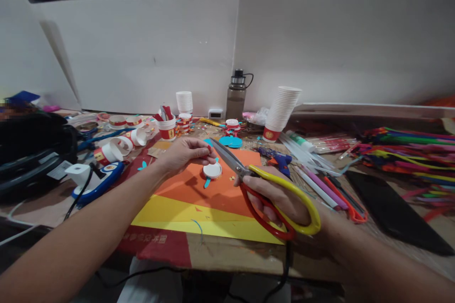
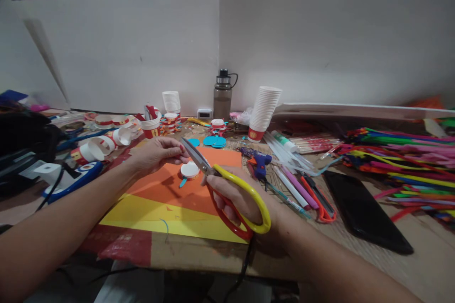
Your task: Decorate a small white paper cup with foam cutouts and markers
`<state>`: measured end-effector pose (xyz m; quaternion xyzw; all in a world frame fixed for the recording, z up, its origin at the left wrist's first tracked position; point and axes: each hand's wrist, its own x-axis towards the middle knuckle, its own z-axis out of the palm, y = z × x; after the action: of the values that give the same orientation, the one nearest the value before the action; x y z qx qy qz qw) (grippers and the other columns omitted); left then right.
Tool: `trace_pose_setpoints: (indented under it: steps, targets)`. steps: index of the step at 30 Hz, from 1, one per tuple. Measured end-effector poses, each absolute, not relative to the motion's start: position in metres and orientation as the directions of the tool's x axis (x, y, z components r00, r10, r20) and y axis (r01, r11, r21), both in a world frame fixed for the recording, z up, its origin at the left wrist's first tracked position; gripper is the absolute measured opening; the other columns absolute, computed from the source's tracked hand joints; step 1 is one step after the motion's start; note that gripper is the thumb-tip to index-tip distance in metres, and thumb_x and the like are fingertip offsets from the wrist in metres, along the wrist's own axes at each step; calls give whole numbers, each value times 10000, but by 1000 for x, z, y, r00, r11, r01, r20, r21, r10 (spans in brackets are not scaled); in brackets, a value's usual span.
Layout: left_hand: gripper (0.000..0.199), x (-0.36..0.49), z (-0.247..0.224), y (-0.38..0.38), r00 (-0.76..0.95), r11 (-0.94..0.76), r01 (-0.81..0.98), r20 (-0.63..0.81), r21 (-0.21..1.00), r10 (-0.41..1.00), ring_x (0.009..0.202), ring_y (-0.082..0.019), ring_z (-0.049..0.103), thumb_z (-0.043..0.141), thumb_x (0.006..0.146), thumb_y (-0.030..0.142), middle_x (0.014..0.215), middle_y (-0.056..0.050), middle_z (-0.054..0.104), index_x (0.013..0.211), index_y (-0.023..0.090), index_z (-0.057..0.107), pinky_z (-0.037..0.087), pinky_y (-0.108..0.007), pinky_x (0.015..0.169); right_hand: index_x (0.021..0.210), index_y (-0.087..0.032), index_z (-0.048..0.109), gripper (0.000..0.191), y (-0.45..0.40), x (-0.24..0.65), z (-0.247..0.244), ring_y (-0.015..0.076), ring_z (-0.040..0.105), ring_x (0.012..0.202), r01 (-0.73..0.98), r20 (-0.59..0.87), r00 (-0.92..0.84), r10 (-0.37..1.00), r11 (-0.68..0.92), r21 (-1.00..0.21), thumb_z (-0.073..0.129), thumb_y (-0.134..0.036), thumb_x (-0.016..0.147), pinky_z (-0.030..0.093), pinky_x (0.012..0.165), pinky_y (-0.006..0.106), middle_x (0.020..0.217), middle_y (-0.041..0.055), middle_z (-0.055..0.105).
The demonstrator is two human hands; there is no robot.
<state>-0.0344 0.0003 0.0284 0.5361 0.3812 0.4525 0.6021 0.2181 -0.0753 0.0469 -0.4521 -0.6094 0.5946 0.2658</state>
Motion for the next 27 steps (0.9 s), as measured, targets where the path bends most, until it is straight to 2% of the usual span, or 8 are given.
trace_pose_setpoints:
  steps: [3,6,8,10,13,15,18,27]
  targets:
    - [259,-32,29,-2,275,-8,-140,47,990,960,715,-170,724,815,680,307,833,-121,752,791,99,709,588,-250,685,1050,-199,584,340,-67,216,46,61,335,374,261,-81,-426,901,37,-965,517,-488,883,271,346,186,542,-73,430]
    - [263,-29,31,-5,259,-23,-132,57,991,964,719,-178,724,811,687,315,823,-124,752,799,98,713,593,-280,713,1125,-209,583,355,-56,216,44,102,471,550,331,111,-426,898,269,-905,610,-396,824,394,494,222,690,-30,535]
    - [261,-28,32,-6,247,-32,-125,62,992,967,722,-181,724,809,689,311,822,-122,753,814,100,719,594,-286,720,1162,-220,587,377,-51,217,42,143,537,713,408,201,-448,871,399,-822,621,-364,815,444,630,264,857,15,605]
    - [255,-28,33,-6,241,-39,-124,68,992,968,717,-178,724,809,689,305,820,-115,753,818,103,722,594,-280,713,1191,-229,584,387,-48,218,40,169,543,779,508,246,-456,855,477,-717,606,-359,827,445,692,295,950,45,617]
    - [243,-29,34,-6,238,-43,-145,77,989,968,706,-168,721,815,681,291,798,-101,751,810,107,722,589,-254,686,1164,-205,602,356,-48,220,39,176,511,753,632,312,-471,825,563,-533,587,-373,851,416,689,301,888,62,587]
    - [252,-30,35,-6,235,-44,-175,85,984,968,691,-166,718,826,664,282,774,-91,748,814,108,722,588,-250,676,1131,-193,616,314,-49,222,38,169,492,728,666,347,-501,793,609,-430,564,-361,871,394,673,291,841,58,558]
    - [257,-29,35,-6,235,-42,-211,92,977,968,660,-164,712,837,647,271,745,-84,741,803,106,716,590,-256,667,1143,-192,615,303,-48,223,36,161,490,717,692,353,-527,773,631,-351,542,-337,887,380,653,277,849,60,549]
    - [234,-31,31,-5,257,-57,-170,100,984,961,665,-179,717,816,671,282,735,-95,740,785,105,713,583,-262,654,1183,-221,629,335,-48,224,32,154,510,702,744,318,-498,807,586,-321,541,-352,888,392,652,275,879,67,567]
